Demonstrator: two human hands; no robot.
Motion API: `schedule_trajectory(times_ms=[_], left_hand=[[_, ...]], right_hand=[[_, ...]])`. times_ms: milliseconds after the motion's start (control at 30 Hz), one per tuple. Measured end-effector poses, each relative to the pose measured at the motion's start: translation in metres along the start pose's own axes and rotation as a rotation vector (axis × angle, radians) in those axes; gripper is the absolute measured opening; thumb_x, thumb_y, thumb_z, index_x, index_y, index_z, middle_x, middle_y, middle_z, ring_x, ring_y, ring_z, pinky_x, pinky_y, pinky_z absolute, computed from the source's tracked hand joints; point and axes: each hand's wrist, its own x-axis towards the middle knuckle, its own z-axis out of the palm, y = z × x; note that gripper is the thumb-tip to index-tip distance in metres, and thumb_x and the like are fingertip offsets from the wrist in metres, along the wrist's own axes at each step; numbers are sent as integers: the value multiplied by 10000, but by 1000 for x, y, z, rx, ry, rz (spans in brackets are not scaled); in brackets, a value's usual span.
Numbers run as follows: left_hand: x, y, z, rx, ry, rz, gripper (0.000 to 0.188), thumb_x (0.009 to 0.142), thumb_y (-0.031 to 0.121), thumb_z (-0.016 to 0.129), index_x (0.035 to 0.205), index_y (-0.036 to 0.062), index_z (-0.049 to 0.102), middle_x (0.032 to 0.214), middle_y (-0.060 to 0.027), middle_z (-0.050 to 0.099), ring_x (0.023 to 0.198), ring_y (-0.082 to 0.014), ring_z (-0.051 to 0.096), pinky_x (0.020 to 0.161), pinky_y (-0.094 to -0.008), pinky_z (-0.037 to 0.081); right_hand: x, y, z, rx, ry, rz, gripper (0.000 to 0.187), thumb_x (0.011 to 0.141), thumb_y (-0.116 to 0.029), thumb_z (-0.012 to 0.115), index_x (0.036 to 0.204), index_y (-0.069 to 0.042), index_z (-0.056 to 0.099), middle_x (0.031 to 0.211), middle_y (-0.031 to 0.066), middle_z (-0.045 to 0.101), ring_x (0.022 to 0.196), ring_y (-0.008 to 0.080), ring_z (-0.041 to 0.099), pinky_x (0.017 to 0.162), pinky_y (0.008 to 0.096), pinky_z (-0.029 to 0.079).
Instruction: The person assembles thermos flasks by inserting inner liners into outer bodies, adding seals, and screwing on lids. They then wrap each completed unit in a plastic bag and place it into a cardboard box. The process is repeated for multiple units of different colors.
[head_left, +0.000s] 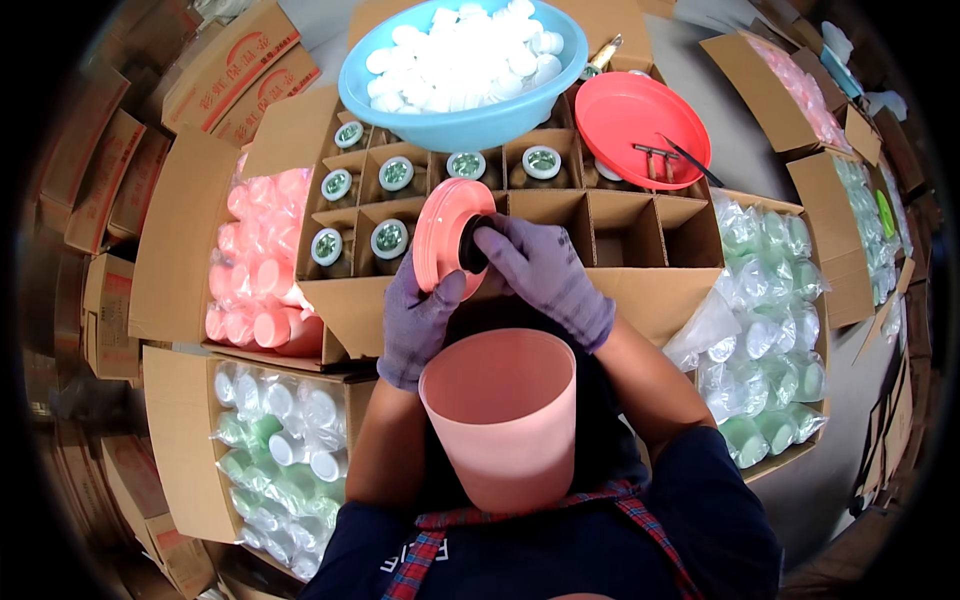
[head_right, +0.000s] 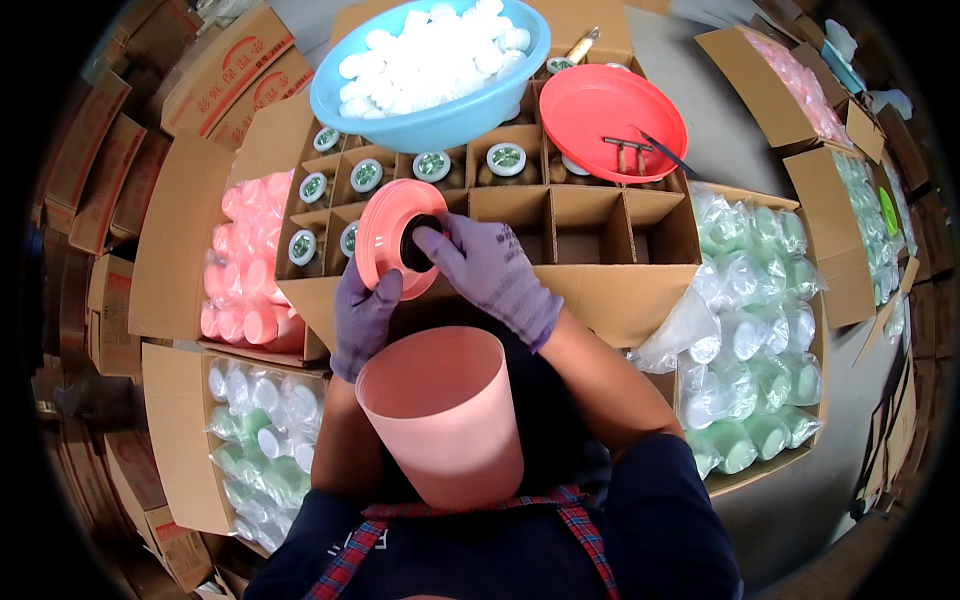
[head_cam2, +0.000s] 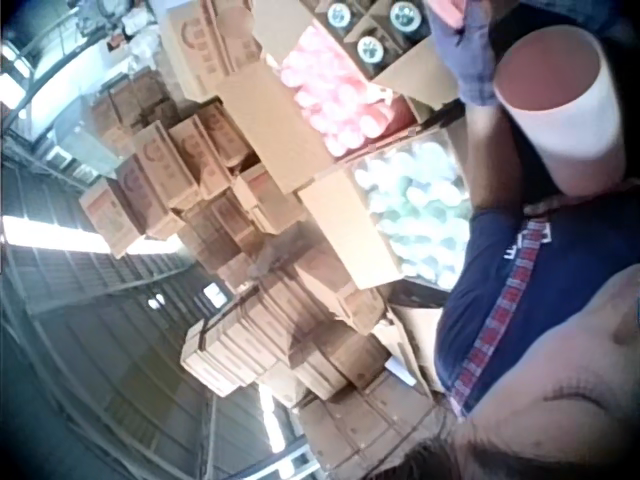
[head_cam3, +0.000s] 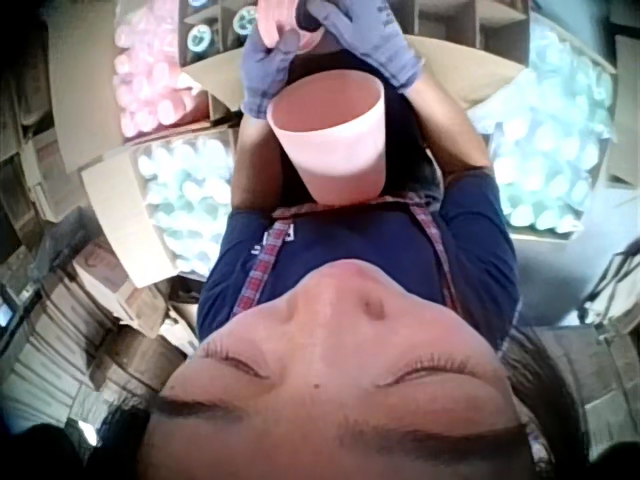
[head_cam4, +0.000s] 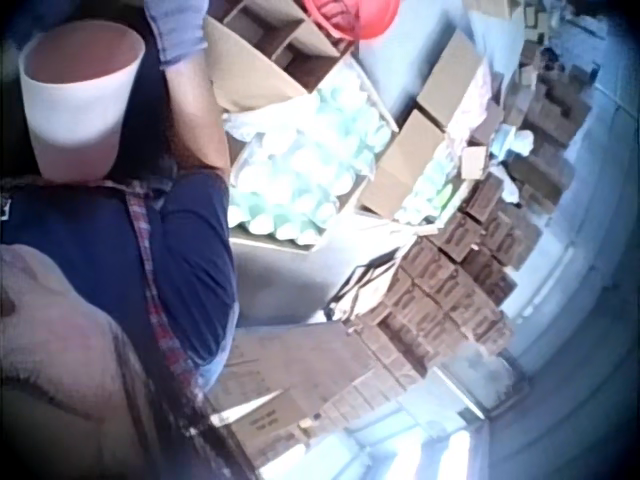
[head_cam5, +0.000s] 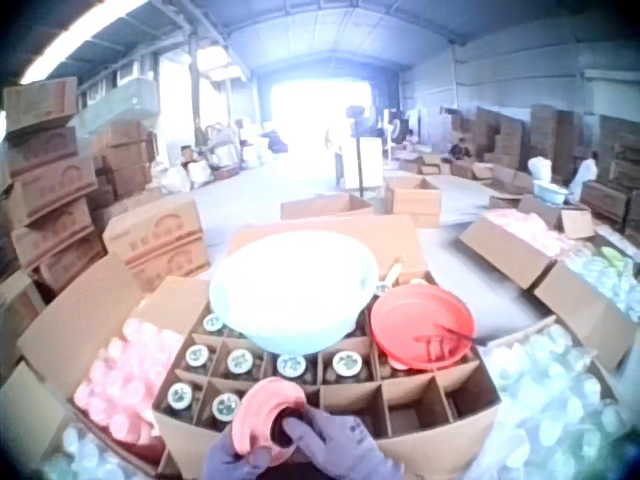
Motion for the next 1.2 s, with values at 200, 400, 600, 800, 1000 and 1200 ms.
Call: schedule_trajectory(times_ms=[200, 400, 600, 800, 1000, 1200], left_hand=[[0, -5, 10, -198, 10, 4, 677, 883, 305, 768, 1414, 3, 475, 1200, -51, 619, 1047, -134, 589, 889, -293, 517], [-2, -10, -2, -63, -83, -72, 665, 888, 314, 761, 1412, 16, 480, 1288, -64, 584, 1128, -142, 567, 911, -301, 513], [0, -18, -2, -106, 44, -34, 586, 905, 276, 741, 1368, -5, 516, 1271, -72, 599, 1154, -152, 558, 970, -307, 470], [47, -7, -53, -181, 305, -35, 468, 992, 278, 624, 1343, -3, 497, 1214, -78, 605, 1064, -147, 588, 923, -293, 488], [40, -21, -69, 1182, 598, 278, 758, 859, 238, 727, 1466, -35, 364, 1409, -248, 494, 1386, -404, 385, 1144, -482, 314], [-27, 15, -47, 813, 67, 306, 695, 802, 117, 763, 1414, -22, 463, 1414, -196, 515, 1343, -358, 460, 1118, -441, 359]], right_hand=[[-2, 11, 5, 23, 138, -155, 480, 896, -349, 665, 1231, -26, 551, 766, 193, 646, 740, 396, 663, 637, 426, 516], [-8, 1, 2, -172, 49, -142, 724, 834, -355, 738, 1401, -37, 419, 1063, 248, 640, 898, 404, 659, 738, 436, 539], [-4, 7, 13, -321, 116, -305, 732, 818, -378, 751, 1390, -71, 414, 993, 177, 673, 902, 388, 668, 763, 444, 534], [53, 48, -40, -657, 464, -111, 439, 859, -349, 713, 1152, -44, 599, 1064, 168, 642, 977, 337, 651, 819, 435, 527], [133, 83, -55, -1061, -197, 324, 630, 791, -412, 725, 1295, -66, 576, 1322, 180, 567, 1187, 338, 589, 1017, 428, 476], [107, 19, -77, -1080, -31, 59, 554, 741, -376, 758, 1175, -60, 623, 1246, 166, 593, 1170, 328, 598, 976, 401, 505]])
